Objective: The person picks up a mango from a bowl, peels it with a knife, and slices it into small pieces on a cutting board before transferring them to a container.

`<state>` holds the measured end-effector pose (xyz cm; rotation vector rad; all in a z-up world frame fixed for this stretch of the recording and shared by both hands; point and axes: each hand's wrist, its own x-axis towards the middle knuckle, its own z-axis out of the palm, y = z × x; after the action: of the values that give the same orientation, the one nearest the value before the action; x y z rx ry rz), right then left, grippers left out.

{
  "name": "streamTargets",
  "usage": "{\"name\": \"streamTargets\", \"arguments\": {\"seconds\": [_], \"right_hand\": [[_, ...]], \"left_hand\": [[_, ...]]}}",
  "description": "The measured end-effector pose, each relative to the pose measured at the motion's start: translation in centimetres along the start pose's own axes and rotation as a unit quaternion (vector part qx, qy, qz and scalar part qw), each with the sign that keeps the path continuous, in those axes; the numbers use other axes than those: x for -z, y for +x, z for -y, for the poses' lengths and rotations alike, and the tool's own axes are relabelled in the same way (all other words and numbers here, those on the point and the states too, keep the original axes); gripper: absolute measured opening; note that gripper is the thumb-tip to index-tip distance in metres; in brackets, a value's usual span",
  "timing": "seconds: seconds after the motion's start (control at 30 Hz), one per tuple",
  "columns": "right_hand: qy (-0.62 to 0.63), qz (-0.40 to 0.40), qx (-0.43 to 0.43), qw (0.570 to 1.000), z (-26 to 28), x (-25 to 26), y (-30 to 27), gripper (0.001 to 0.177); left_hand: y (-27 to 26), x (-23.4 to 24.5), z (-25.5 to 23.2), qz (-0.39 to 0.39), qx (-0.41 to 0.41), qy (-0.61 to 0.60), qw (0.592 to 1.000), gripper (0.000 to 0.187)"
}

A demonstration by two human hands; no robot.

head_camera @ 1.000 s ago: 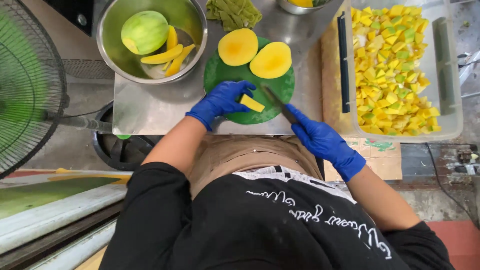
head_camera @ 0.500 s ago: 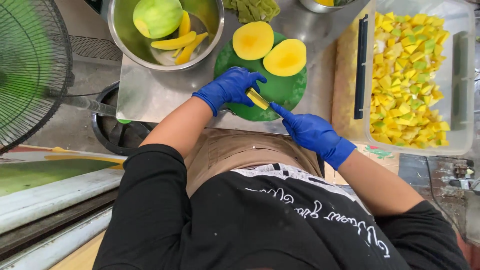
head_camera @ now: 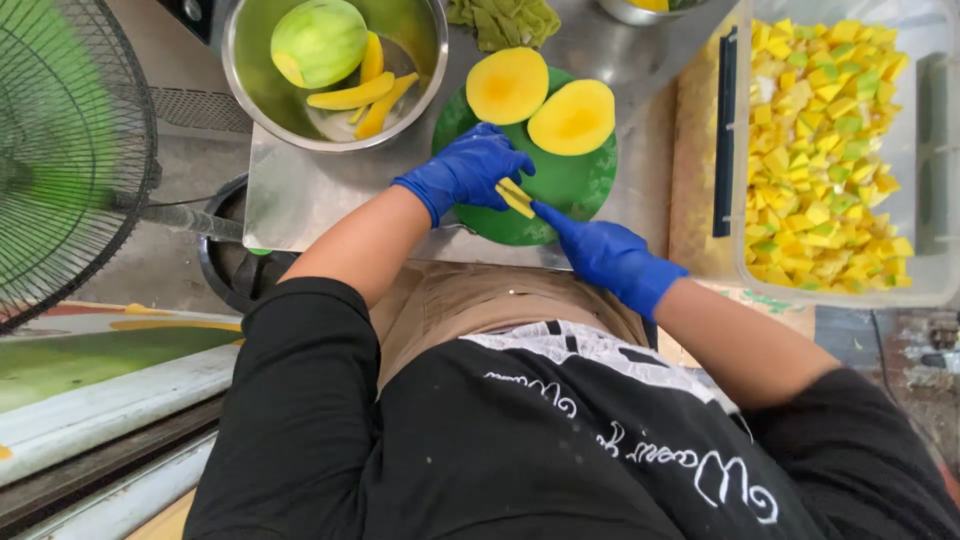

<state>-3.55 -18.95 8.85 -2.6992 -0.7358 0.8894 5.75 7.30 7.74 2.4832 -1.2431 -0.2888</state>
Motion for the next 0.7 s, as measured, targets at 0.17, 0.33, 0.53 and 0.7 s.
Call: {"name": "streamTargets", "arguments": {"seconds": [0.17, 0.33, 0.53, 0.7], "right_hand": [[0.028, -0.086, 0.051, 0.995, -1.8, -2.5, 0.8, 0.083], [0.053, -0.117, 0.099, 0.987, -3.0, -1.6, -1.7, 0.072], [0.059, -0.154, 0.002, 0.986, -0.4, 0.8, -7.5, 0.064], [0.075, -0.140, -0.038, 0.987, 3.2, 1.3, -5.7, 0.070]], "left_hand": [[0.2, 0.8, -0.3, 0.011, 0.021, 0.026, 0.999, 0.049], [-1.2, -0.7, 0.3, 0.003, 0.052, -0.037, 0.998, 0.037], [-4.3, -5.4, -2.3, -0.284, 0.120, -0.068, 0.949, 0.034], [-2.9, -6.7, -3.1, -0.274, 0.208, -0.057, 0.937, 0.041]]}}
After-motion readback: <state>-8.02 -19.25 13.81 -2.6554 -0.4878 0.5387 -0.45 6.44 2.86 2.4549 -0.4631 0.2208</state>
